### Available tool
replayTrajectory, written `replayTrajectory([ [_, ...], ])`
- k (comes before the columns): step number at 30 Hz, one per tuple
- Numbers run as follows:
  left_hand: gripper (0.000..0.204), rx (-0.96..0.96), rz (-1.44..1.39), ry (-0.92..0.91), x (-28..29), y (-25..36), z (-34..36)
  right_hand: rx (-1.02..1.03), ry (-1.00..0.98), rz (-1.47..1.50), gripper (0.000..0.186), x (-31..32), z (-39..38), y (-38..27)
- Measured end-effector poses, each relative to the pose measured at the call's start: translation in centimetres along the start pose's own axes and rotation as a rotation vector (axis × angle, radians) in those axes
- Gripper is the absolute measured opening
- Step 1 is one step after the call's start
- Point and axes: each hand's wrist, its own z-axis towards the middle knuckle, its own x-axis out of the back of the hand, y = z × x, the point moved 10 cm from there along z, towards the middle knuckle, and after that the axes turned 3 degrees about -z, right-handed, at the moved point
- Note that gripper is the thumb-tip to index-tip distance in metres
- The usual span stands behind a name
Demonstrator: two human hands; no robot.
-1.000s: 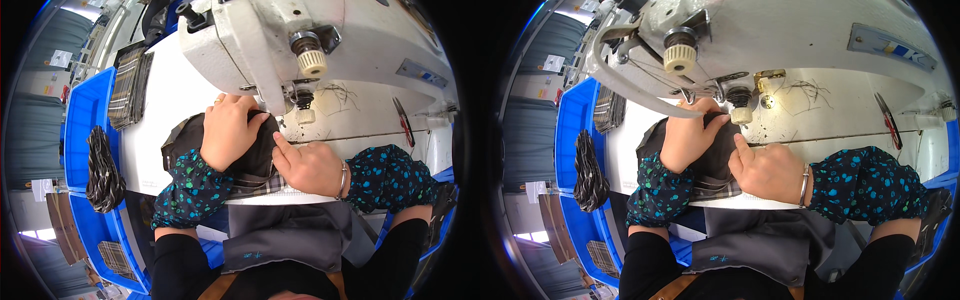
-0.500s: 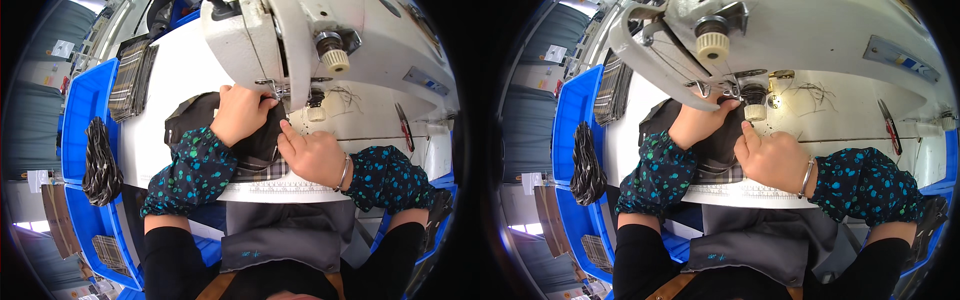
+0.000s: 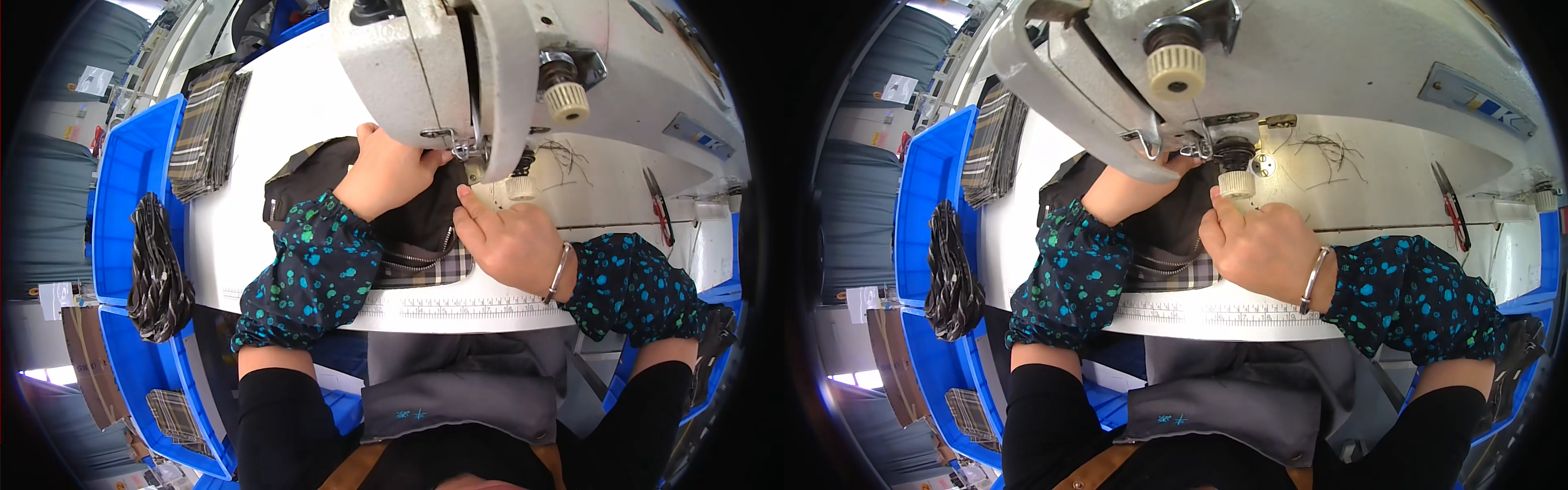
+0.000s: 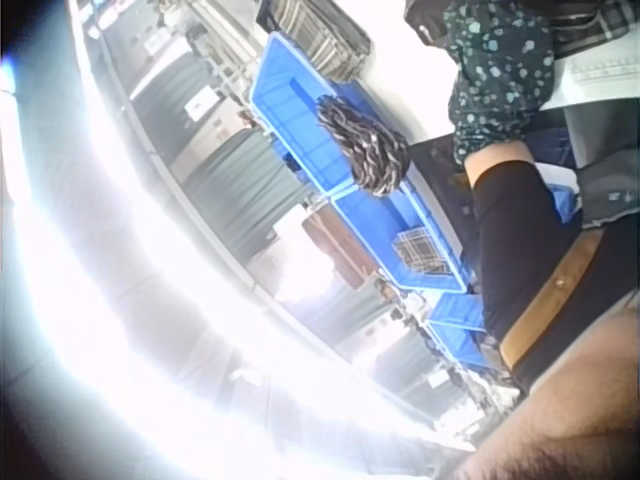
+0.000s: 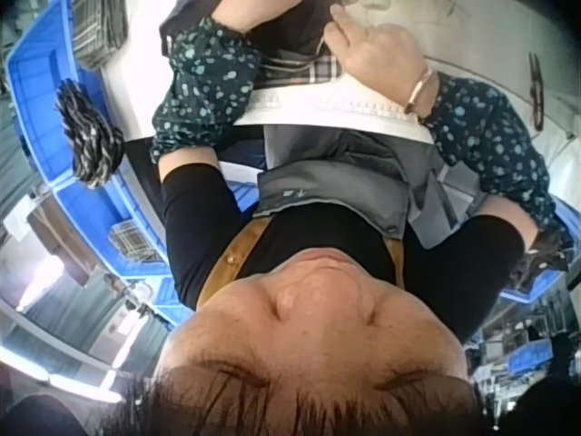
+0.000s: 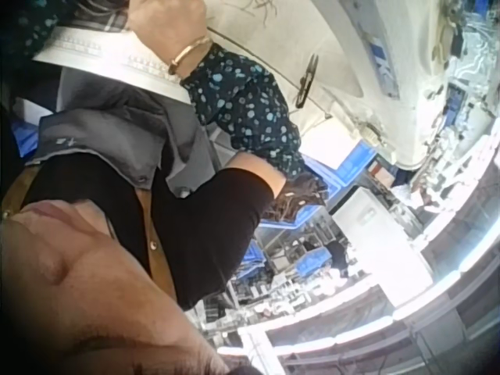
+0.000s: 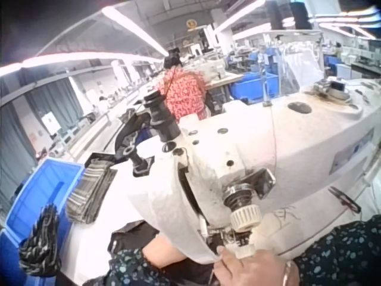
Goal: The person sews a zipper onto a dark fabric pouch using an industrial sewing machine. They guide the pouch under the needle, stitch along the zipper, and then place the finished item into a blue bin. The person repeats this process with a second pouch.
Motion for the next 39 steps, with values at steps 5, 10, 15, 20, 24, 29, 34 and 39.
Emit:
replayTrajectory([
  [5,0.023,-0.037,0.240,0.255,4.5,2.2,-0.6,-0.022,0.003,0.001,0.023,-0.5,0.2,0.8],
  [10,0.041,-0.128,0.187,-0.071,4.1,6.9,-5.1,-0.046,-0.069,0.048,0.032,-1.0,0.0,1.1],
  [15,0.042,-0.151,0.218,-0.176,2.9,9.5,-7.6,0.032,0.016,-0.101,0.029,1.9,-0.9,-0.8],
  [20,0.037,-0.240,0.225,-0.071,3.0,10.5,-7.7,0.100,-0.044,0.051,0.028,2.1,-1.9,-3.0],
  [24,0.030,-0.240,0.230,-0.006,2.8,11.0,-7.9,0.089,-0.042,0.059,0.031,1.9,-1.9,-3.2],
  [29,0.027,-0.190,0.154,-0.020,2.6,11.0,-7.6,0.094,-0.054,0.060,0.035,1.9,-2.0,-3.4],
  [34,0.024,-0.128,0.054,0.029,3.3,10.5,-7.1,0.115,-0.068,0.059,0.037,1.6,-1.9,-3.6],
  [39,0.022,-0.112,0.063,-0.005,3.1,10.0,-6.9,0.128,-0.085,0.051,0.039,1.6,-1.8,-3.8],
])
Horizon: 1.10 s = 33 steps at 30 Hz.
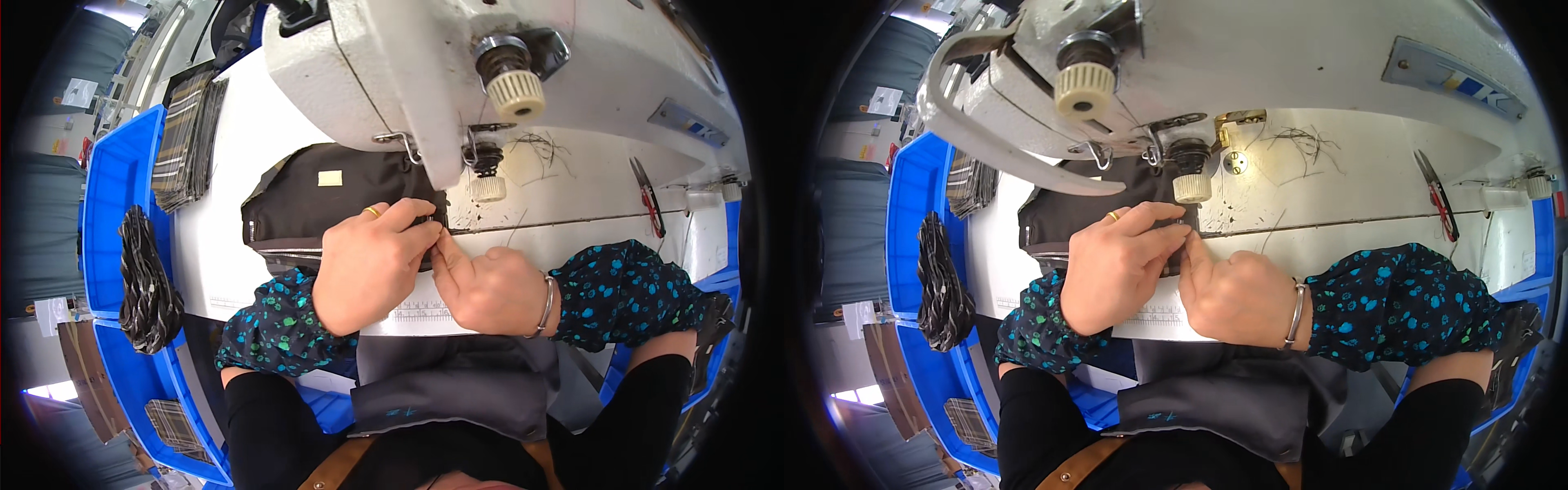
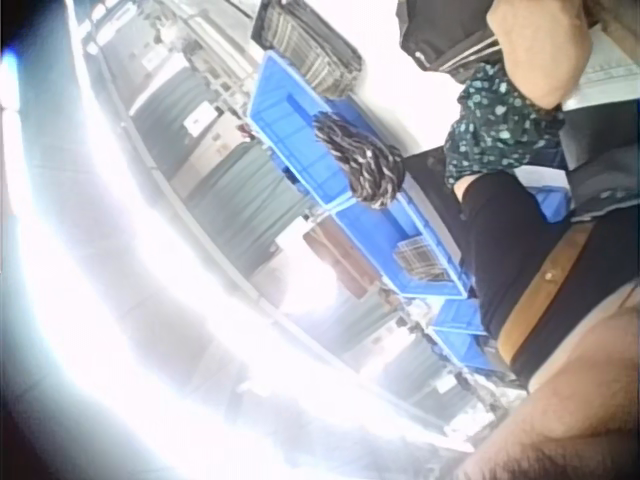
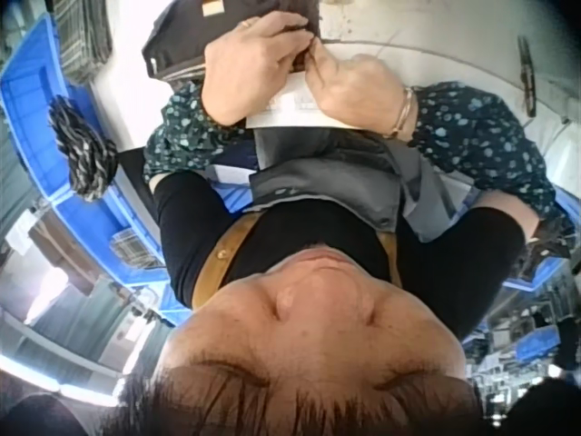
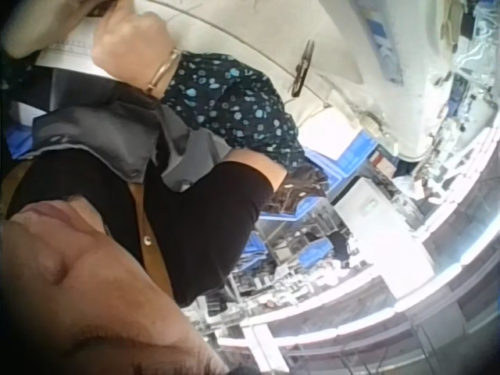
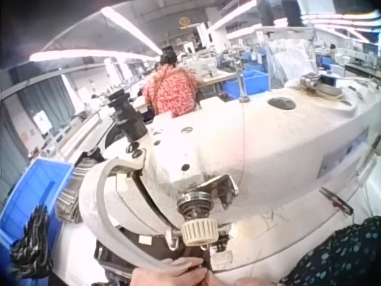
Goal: The person sews a zipper onto a dark fabric pouch using an industrial sewing machine. They guide the pouch under the needle, stitch along the zipper, and then place the finished item into a blue bin. The person repeats this process with a second pouch.
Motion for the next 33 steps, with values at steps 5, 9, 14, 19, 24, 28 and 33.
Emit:
replayTrajectory([
  [5,0.021,0.034,-0.018,0.054,0.1,-1.2,0.9,-0.047,0.027,-0.054,0.036,-0.7,0.6,1.1],
  [9,0.015,0.045,-0.007,0.103,-0.4,-2.0,1.6,-0.094,0.028,-0.036,0.036,-1.4,0.9,2.3],
  [14,0.017,0.015,0.008,0.195,-0.2,-2.4,1.9,-0.109,0.001,-0.028,0.038,-1.9,1.0,2.8],
  [19,0.016,0.084,-0.082,0.196,-0.5,-3.2,1.6,-0.106,0.008,-0.009,0.039,-1.8,1.0,2.7],
  [24,0.021,0.037,-0.018,0.223,-0.7,-2.5,1.8,-0.080,0.020,-0.012,0.038,-1.5,0.9,2.5],
  [28,0.024,0.021,0.055,0.186,-1.0,-2.2,1.8,-0.072,0.050,-0.030,0.037,-1.3,0.8,2.3],
  [33,0.018,-0.002,0.090,0.195,-0.8,-2.3,2.3,-0.089,0.041,-0.016,0.035,-1.7,0.9,2.7],
])
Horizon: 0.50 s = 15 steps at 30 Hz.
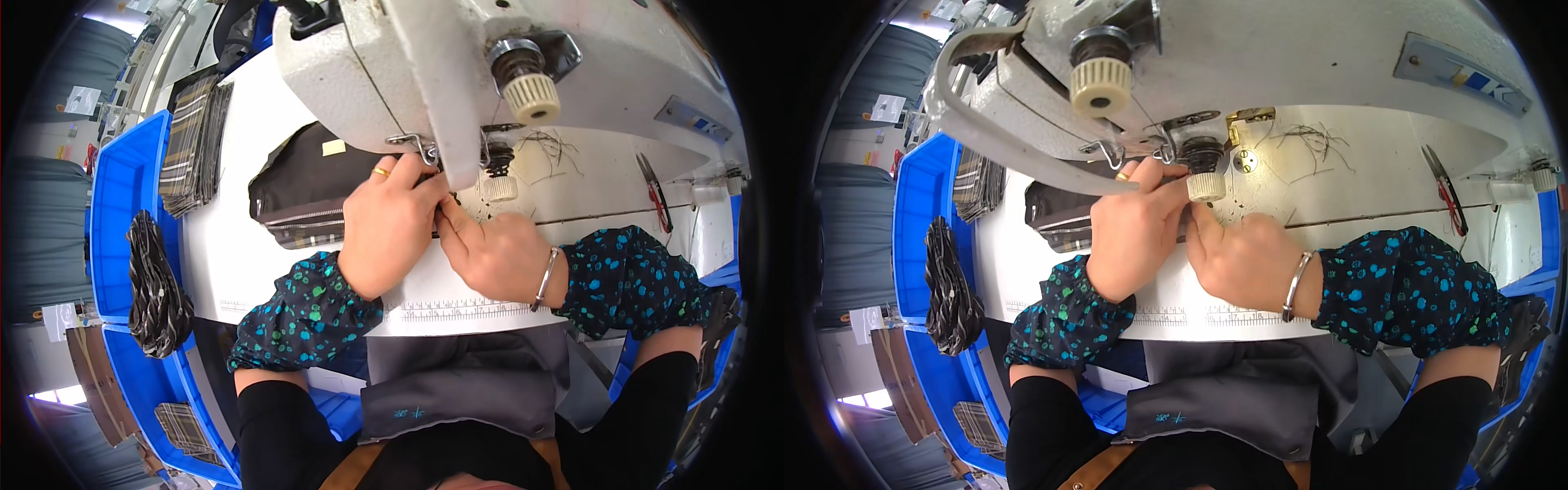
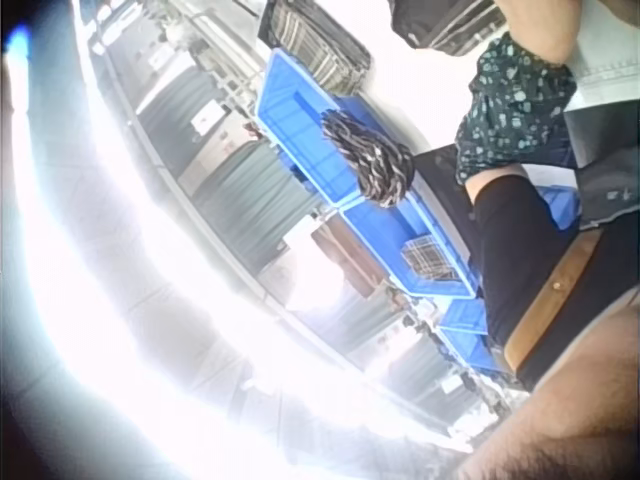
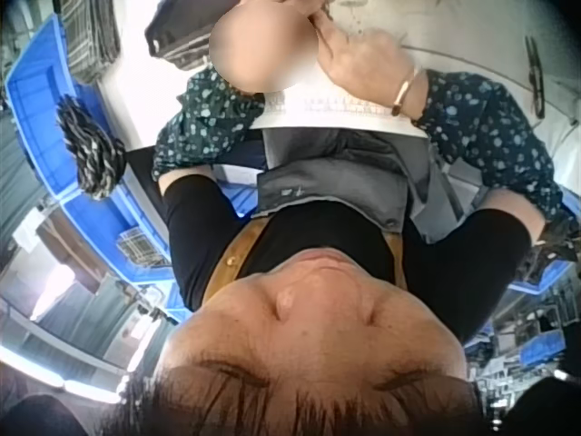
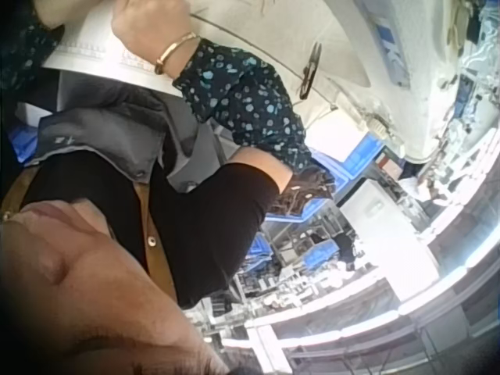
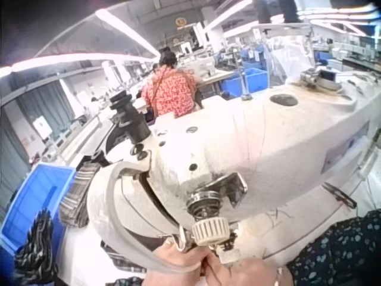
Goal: The person sews a zipper onto a dark fabric pouch using an industrial sewing machine. They guide the pouch under the needle, stitch along the zipper, and then place the finished item into a blue bin. The person repeats this process with a second pouch.
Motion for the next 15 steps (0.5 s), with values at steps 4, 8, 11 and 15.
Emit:
replayTrajectory([
  [4,0.018,0.024,0.035,0.013,0.2,-0.3,0.5,-0.038,0.005,0.019,0.033,-0.2,0.3,0.9],
  [8,0.023,0.003,0.011,-0.055,0.9,0.1,-0.2,-0.071,0.013,0.056,0.028,-0.4,0.3,1.3],
  [11,0.021,0.009,0.096,-0.151,1.1,0.2,-1.2,-0.083,0.050,0.044,0.025,-0.2,0.2,1.4],
  [15,0.041,0.043,0.085,-0.127,1.1,0.2,-1.6,-0.077,0.064,0.089,0.026,-0.2,0.1,1.5],
])
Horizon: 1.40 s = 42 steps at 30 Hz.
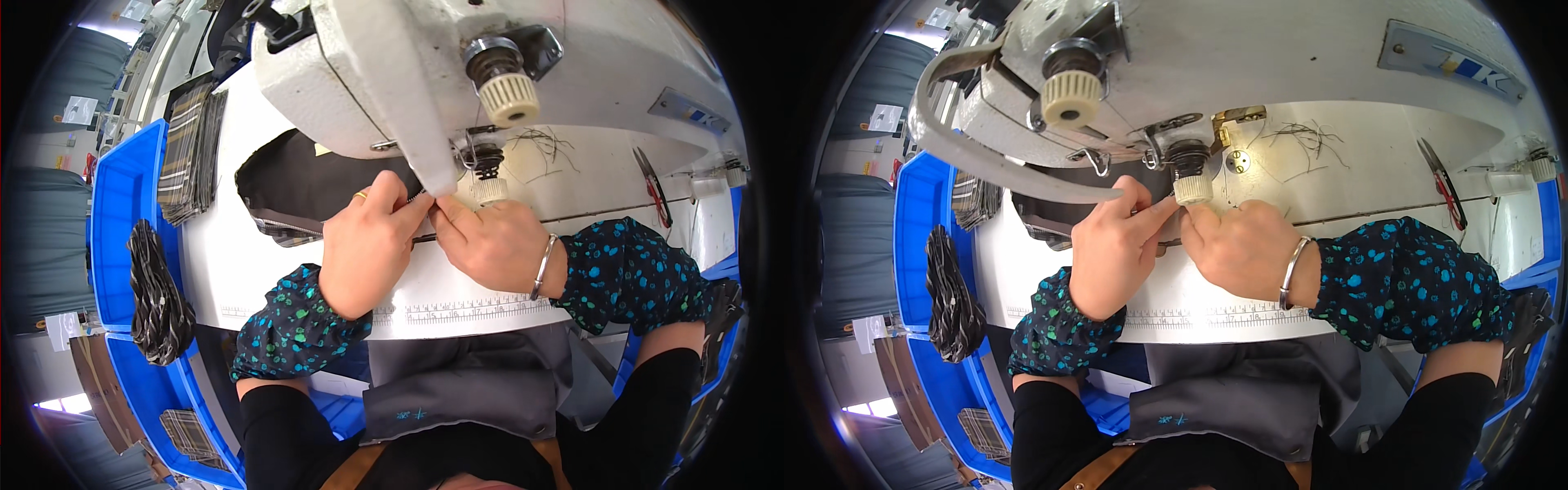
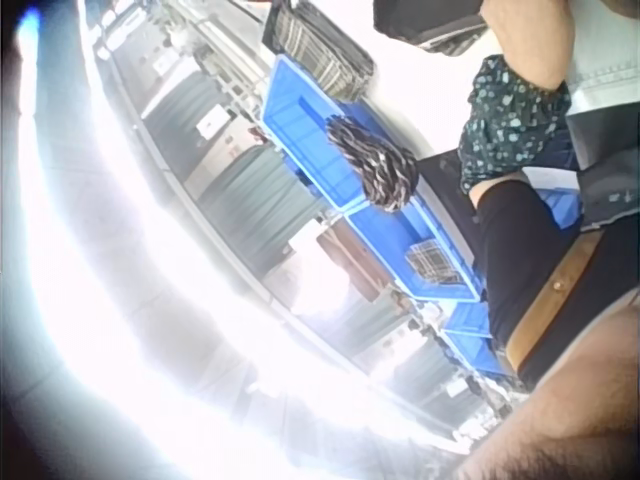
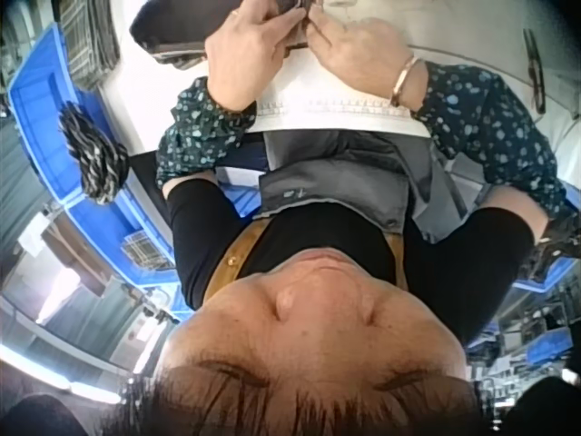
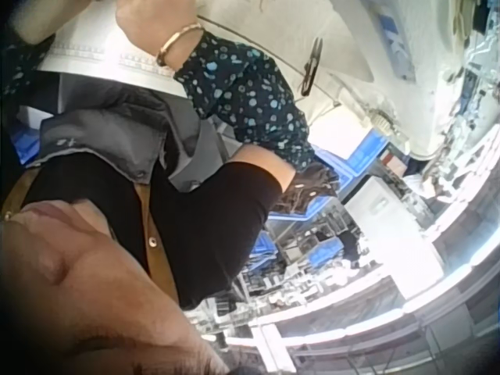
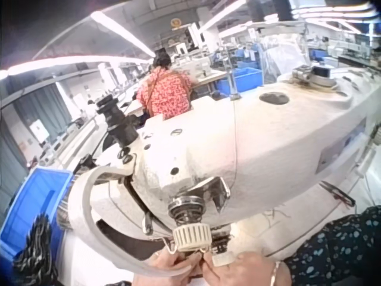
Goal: The person sews a zipper onto a dark fabric pouch using an industrial sewing machine. They guide the pouch under the needle, stitch along the zipper, and then place the finished item into a blue bin. The person repeats this process with a second pouch.
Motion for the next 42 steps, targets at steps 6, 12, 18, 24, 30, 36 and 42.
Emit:
replayTrajectory([
  [6,0.044,-0.017,0.045,0.004,-0.3,0.5,-0.2,0.054,-0.018,0.032,0.027,0.1,-0.3,-0.6],
  [12,0.038,-0.107,-0.012,0.100,0.4,0.5,0.5,0.040,-0.043,0.060,0.030,-0.1,-0.3,-0.5],
  [18,0.028,0.006,0.005,0.024,-0.2,0.1,0.4,0.030,-0.054,0.029,0.028,-0.1,-0.2,-0.3],
  [24,0.024,-0.003,0.016,0.047,-0.3,-0.2,1.2,-0.014,-0.059,0.014,0.025,-0.5,0.3,0.9],
  [30,0.024,-0.052,-0.088,-0.040,-0.9,-0.3,2.1,-0.059,-0.073,0.015,0.013,-0.5,0.5,1.7],
  [36,0.025,-0.032,-0.183,-0.118,-0.6,-0.8,2.4,-0.073,-0.049,0.024,0.007,-0.2,0.5,2.1],
  [42,0.026,-0.031,-0.208,-0.118,0.1,-1.5,2.6,-0.028,-0.033,0.090,0.010,-0.1,0.6,1.6],
])
